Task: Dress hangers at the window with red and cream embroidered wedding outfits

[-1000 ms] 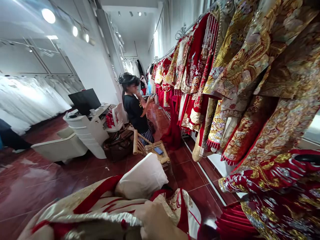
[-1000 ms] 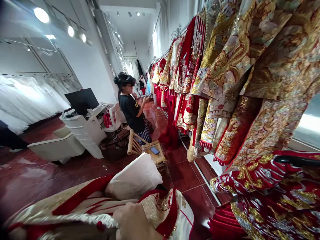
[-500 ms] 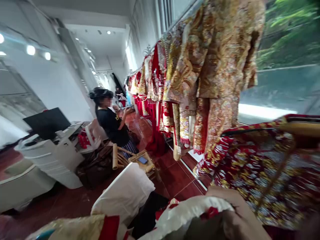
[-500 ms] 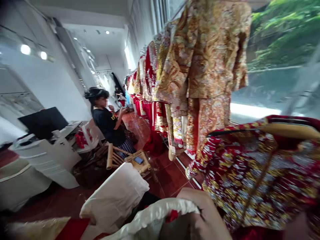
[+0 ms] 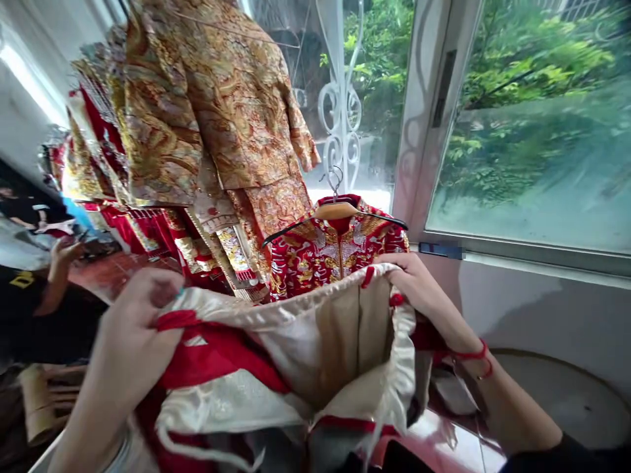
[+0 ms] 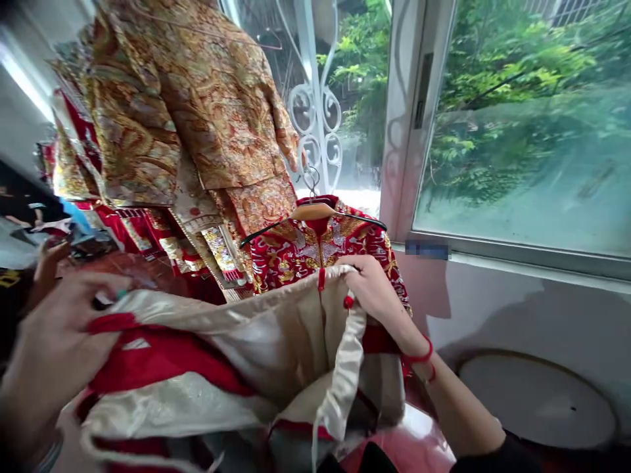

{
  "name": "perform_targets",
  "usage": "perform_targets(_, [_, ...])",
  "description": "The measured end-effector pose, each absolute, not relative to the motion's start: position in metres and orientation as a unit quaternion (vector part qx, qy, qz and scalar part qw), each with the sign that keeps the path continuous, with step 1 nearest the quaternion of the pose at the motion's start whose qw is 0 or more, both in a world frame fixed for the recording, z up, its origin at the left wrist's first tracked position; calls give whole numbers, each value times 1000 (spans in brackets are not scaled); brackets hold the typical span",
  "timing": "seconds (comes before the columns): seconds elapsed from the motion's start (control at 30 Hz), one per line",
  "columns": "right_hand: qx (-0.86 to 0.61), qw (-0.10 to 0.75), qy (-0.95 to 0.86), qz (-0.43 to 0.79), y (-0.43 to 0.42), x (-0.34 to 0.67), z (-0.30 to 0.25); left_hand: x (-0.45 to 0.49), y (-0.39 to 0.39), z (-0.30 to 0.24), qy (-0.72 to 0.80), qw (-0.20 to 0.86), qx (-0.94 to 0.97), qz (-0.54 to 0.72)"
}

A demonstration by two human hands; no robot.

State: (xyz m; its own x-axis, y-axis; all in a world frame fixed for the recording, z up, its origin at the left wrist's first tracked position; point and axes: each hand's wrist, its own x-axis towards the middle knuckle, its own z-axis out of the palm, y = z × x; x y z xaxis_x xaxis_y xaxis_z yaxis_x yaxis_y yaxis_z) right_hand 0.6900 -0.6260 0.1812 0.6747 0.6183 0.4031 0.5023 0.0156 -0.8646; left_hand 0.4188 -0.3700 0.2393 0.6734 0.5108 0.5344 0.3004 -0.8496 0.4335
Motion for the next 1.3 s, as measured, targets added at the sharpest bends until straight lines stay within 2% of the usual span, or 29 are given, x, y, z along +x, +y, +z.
perform_targets(0.07, [-701,594,-388,67,-627,710,172,447,-369,229,145,197,939,243])
perform_targets(0.13, [-699,599,-382,84,-628,725,162,465,-365,210,53,232,967,87])
perform_targets(0.2, [-701,592,-385,97,-628,733,154,475,-359,185,1,233,972,-40])
perform_targets(0.27, [-707,585,-384,103,-627,736,151,481,-353,159,-21,208,973,-95])
perform_targets(0.4, [-677,621,-366,149,-626,730,158,502,-352,116,35,120,991,-39])
perform_targets(0.57, [-636,654,-330,243,-625,716,180,539,-395,46,261,16,962,79])
perform_targets(0.63, [-635,649,-334,252,-620,713,185,551,-412,11,316,38,939,133])
perform_targets(0.77, [-659,624,-354,225,-605,724,176,562,-404,-27,356,191,899,168])
perform_targets(0.83, [-679,623,-343,184,-599,740,163,564,-378,-19,343,244,887,188])
perform_targets(0.93, [-705,638,-289,111,-599,771,145,569,-335,19,312,319,871,208])
perform_targets(1.07, [-739,626,-247,14,-613,812,133,579,-302,84,269,452,837,151])
perform_targets(1.2, [-837,502,-212,-48,-632,833,98,582,-289,132,265,563,776,105])
perform_targets(1.3, [-877,427,-213,53,-643,836,48,588,-284,150,216,616,755,60])
